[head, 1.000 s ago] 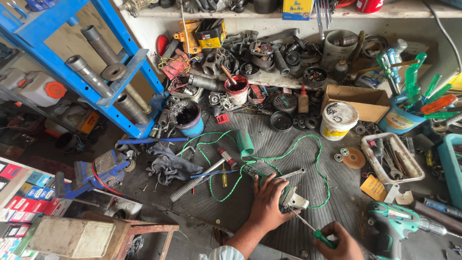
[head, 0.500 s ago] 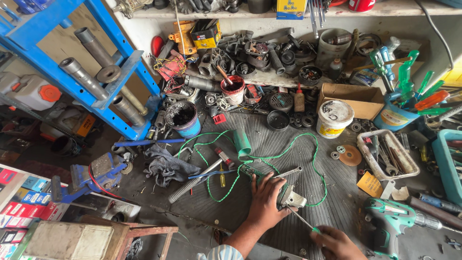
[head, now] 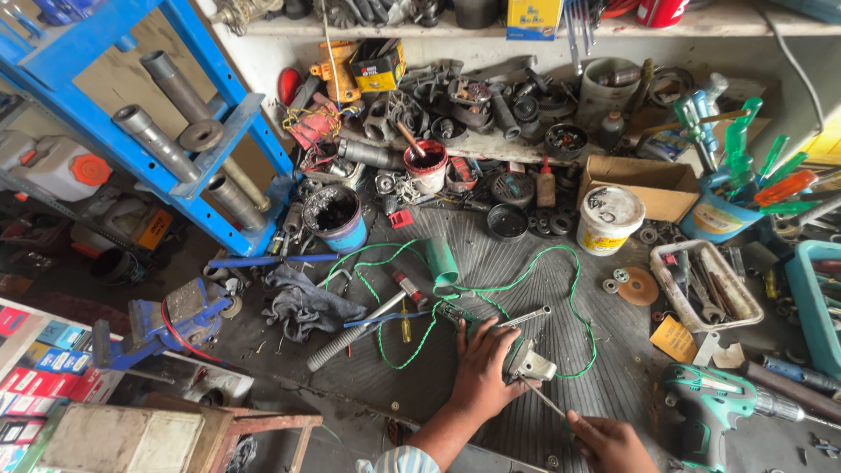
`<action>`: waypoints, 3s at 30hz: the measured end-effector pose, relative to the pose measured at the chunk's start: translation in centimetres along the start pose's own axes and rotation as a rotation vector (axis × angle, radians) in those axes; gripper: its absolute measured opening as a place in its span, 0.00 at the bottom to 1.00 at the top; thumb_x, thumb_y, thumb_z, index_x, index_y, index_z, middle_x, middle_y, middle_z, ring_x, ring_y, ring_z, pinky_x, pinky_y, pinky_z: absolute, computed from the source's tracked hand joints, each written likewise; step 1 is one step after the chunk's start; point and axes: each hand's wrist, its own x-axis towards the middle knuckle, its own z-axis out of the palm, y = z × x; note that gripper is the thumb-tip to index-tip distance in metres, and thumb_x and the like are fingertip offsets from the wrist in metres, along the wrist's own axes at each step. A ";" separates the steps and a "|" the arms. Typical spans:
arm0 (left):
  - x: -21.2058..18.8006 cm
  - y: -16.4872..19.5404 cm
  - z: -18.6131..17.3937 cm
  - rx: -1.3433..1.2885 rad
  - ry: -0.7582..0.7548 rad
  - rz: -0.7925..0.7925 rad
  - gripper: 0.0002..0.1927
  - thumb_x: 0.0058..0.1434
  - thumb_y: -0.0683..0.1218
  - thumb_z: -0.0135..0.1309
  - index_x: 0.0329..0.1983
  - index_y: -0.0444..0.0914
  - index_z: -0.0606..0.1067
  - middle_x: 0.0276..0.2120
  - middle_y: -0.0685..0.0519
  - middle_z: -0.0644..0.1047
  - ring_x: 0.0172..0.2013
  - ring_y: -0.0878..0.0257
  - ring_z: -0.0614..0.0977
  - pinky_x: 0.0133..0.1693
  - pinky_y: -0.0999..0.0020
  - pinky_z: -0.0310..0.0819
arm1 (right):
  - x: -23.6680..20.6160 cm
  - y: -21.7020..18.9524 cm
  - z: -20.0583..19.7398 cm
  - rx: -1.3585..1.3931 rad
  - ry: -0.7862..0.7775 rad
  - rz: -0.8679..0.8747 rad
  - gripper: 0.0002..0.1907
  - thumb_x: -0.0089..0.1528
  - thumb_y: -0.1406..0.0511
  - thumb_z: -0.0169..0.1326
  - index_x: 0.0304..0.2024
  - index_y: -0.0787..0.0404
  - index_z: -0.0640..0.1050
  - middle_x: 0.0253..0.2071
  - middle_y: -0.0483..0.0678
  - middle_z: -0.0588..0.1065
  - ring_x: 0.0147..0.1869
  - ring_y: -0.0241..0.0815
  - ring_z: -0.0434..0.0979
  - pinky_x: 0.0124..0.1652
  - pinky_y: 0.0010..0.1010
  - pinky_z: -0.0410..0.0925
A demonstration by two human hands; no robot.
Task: The person disassembles a green handheld power tool on a cluttered workbench, using a screwdriver to remove screws and separate the housing. They then apply a dark lubricant from a small container to internal components with a brush and reassemble the tool.
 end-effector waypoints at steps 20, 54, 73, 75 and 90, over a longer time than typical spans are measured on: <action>0.0 -0.5 -1.0 -0.012 -0.152 -0.019 0.44 0.56 0.57 0.65 0.73 0.39 0.65 0.62 0.46 0.71 0.69 0.47 0.65 0.70 0.31 0.33 | -0.6 -0.1 1.1 -0.491 0.242 -0.362 0.18 0.55 0.54 0.66 0.44 0.54 0.84 0.30 0.46 0.82 0.30 0.38 0.84 0.30 0.29 0.74; 0.5 -1.3 -1.5 -0.060 -0.113 -0.043 0.40 0.50 0.58 0.72 0.66 0.43 0.74 0.59 0.54 0.78 0.67 0.55 0.70 0.72 0.37 0.37 | 0.5 -0.6 1.8 -0.578 0.534 -0.682 0.19 0.44 0.51 0.74 0.30 0.53 0.84 0.22 0.41 0.83 0.27 0.35 0.87 0.34 0.31 0.80; 0.1 -1.8 -1.0 -0.071 -0.083 -0.013 0.42 0.49 0.57 0.72 0.66 0.43 0.73 0.59 0.54 0.77 0.66 0.53 0.70 0.71 0.36 0.36 | 2.0 -0.2 0.6 -0.298 -0.049 -0.839 0.17 0.59 0.59 0.64 0.46 0.63 0.81 0.27 0.48 0.82 0.30 0.40 0.83 0.33 0.32 0.73; 0.1 -1.9 -1.0 -0.084 -0.101 -0.030 0.41 0.49 0.57 0.72 0.66 0.43 0.73 0.59 0.53 0.77 0.66 0.53 0.70 0.71 0.37 0.36 | 2.0 -0.3 0.6 -0.321 -0.047 -1.050 0.17 0.62 0.62 0.64 0.48 0.64 0.79 0.29 0.48 0.82 0.31 0.40 0.83 0.35 0.32 0.73; 0.2 -2.2 -0.5 -0.081 -0.101 -0.047 0.41 0.48 0.58 0.72 0.65 0.44 0.74 0.56 0.54 0.78 0.65 0.55 0.71 0.70 0.38 0.36 | 1.9 1.0 2.7 -0.992 0.532 -0.745 0.24 0.52 0.48 0.64 0.49 0.46 0.84 0.26 0.40 0.84 0.25 0.42 0.86 0.26 0.35 0.78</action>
